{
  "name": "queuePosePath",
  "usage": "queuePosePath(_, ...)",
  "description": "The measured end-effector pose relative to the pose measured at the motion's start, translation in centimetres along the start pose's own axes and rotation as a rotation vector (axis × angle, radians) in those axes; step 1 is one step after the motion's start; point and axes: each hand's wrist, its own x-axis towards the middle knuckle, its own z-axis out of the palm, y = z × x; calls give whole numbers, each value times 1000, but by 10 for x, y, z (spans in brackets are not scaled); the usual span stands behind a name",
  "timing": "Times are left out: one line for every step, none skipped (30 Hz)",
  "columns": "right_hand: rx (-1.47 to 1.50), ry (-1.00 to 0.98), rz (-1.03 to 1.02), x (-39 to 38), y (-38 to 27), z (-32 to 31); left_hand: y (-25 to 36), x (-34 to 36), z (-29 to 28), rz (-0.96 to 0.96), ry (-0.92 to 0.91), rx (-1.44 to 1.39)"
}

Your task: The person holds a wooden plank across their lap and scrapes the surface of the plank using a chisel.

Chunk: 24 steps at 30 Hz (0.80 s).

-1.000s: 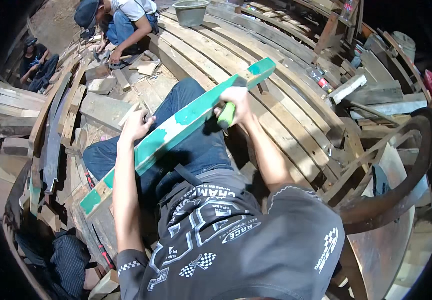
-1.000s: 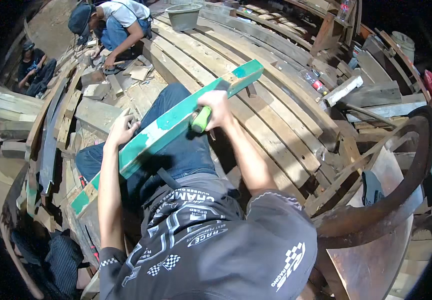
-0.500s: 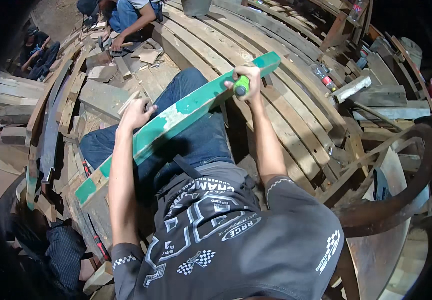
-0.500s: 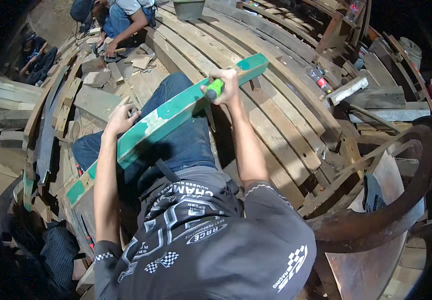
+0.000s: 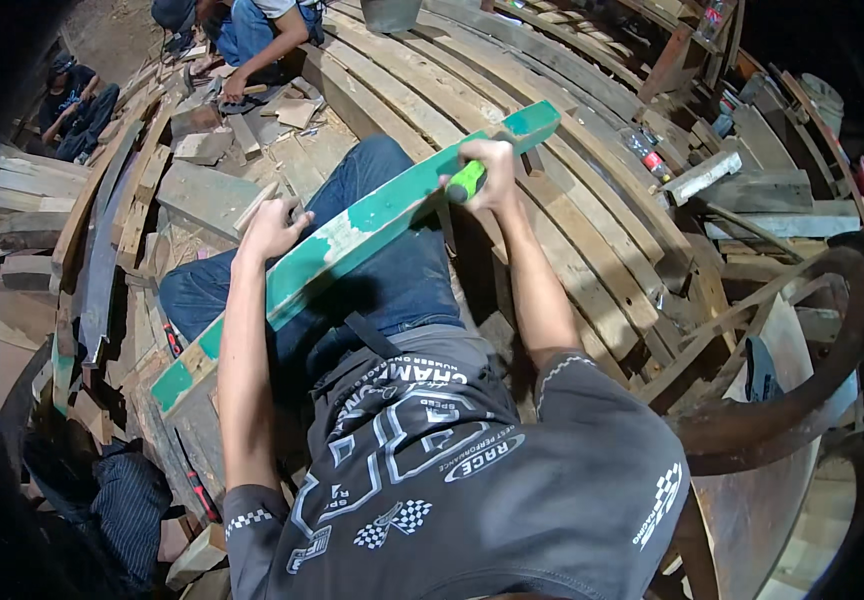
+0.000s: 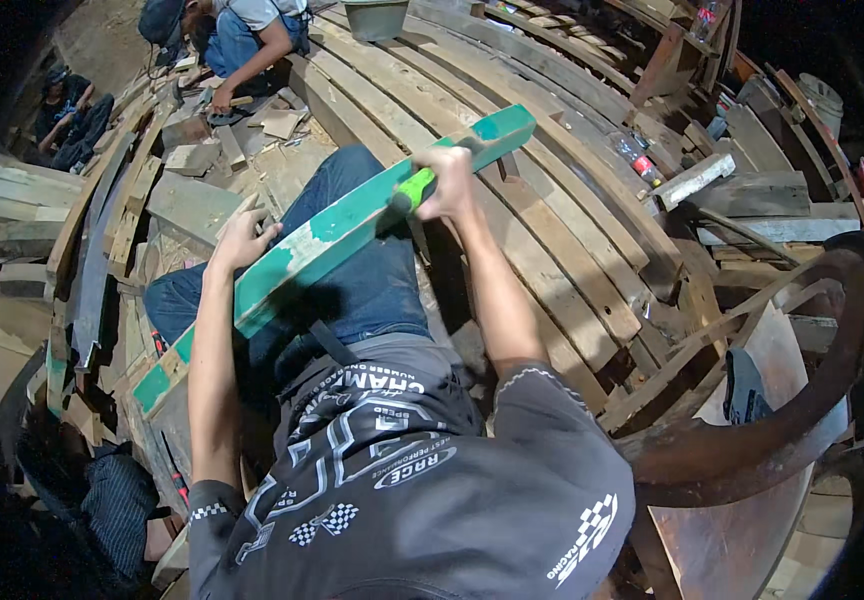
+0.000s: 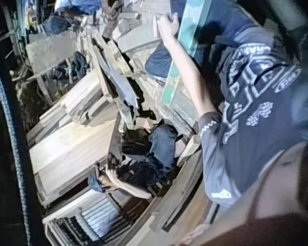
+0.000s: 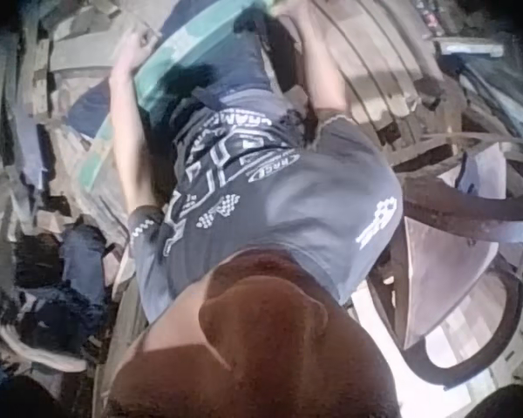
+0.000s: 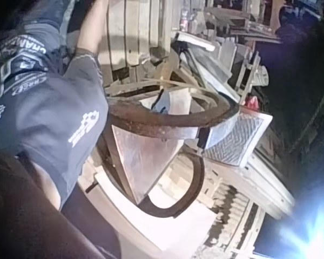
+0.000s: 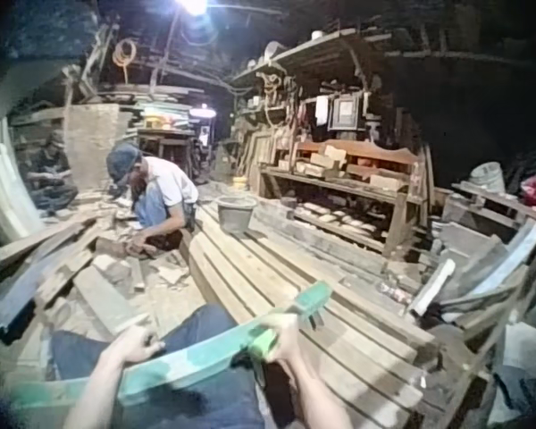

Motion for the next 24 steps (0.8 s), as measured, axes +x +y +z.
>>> queuePosePath(167, -48, -112, 1, -15, 1, -6, 0, 0, 3, -7, -2)
queuePosePath(141, -184, -158, 0, -28, -1, -12, -5, 1, 12, 22, 41)
queuePosePath(98, -190, -224, 0, -34, -6, -9, -5, 0, 233, 186, 131)
queuePosePath(102, -120, -166, -2, -25, -8, -7, -4, -4, 40, 13, 101)
queuePosePath(108, -51, -109, -3, -11, -10, -4, -3, -7, -155, -159, 71)
queuePosePath(76, 13, -25, -5, 5, -18, 8, 0, -11, -220, -200, 7)
queuePosePath(-1, 69, 117, -2, 13, -19, 13, 6, -14, -231, -235, -23)
queuePosePath(-40, 61, 102, -3, 19, -16, 19, 6, -13, -274, -262, -6)
queuePosePath(-75, 57, 78, 5, 19, -9, 30, 9, -19, -320, -279, 15)
queuePosePath(9, 29, -22, 9, 12, 2, 23, 8, -15, -319, -277, 17)
queuePosePath(86, 67, -123, 4, 0, 13, 13, 6, -10, -238, -256, 66)
queuePosePath(70, -94, -152, 1, -13, 17, 4, 3, -8, -169, -225, 112)
queuePosePath(47, -250, -173, -4, -23, 19, 5, 1, -10, -172, -222, 115)
queuePosePath(58, -216, -192, -7, -23, 17, 8, -2, -10, -228, -227, 68)
queuePosePath(65, -181, -215, -8, -18, 12, 12, -2, -12, -280, -228, 18)
queuePosePath(37, -110, -178, -5, -10, 3, 14, -6, -13, -269, -216, -3)
queuePosePath(-14, -9, -109, 1, 1, -8, -6, -9, 0, -34, -13, 12)
queuePosePath(-160, -47, 80, -2, 20, -19, -7, -3, 3, -25, -34, 8)
queuePosePath(-171, 60, 110, -4, 44, -25, -6, 5, 4, -11, -53, 6)
queuePosePath(-198, 59, 81, -3, 47, -27, -10, 6, 9, 24, -34, 15)
queuePosePath(-221, 58, 46, 1, 47, -26, -12, 8, 10, 8, -54, -3)
queuePosePath(-97, 47, -2, 5, 31, -20, -14, 3, 6, 12, -40, 3)
queuePosePath(30, 36, -51, 4, 13, -14, -17, -3, 1, 14, -27, 11)
queuePosePath(98, -56, -55, 1, -5, -10, -18, -6, -3, -41, -47, 64)
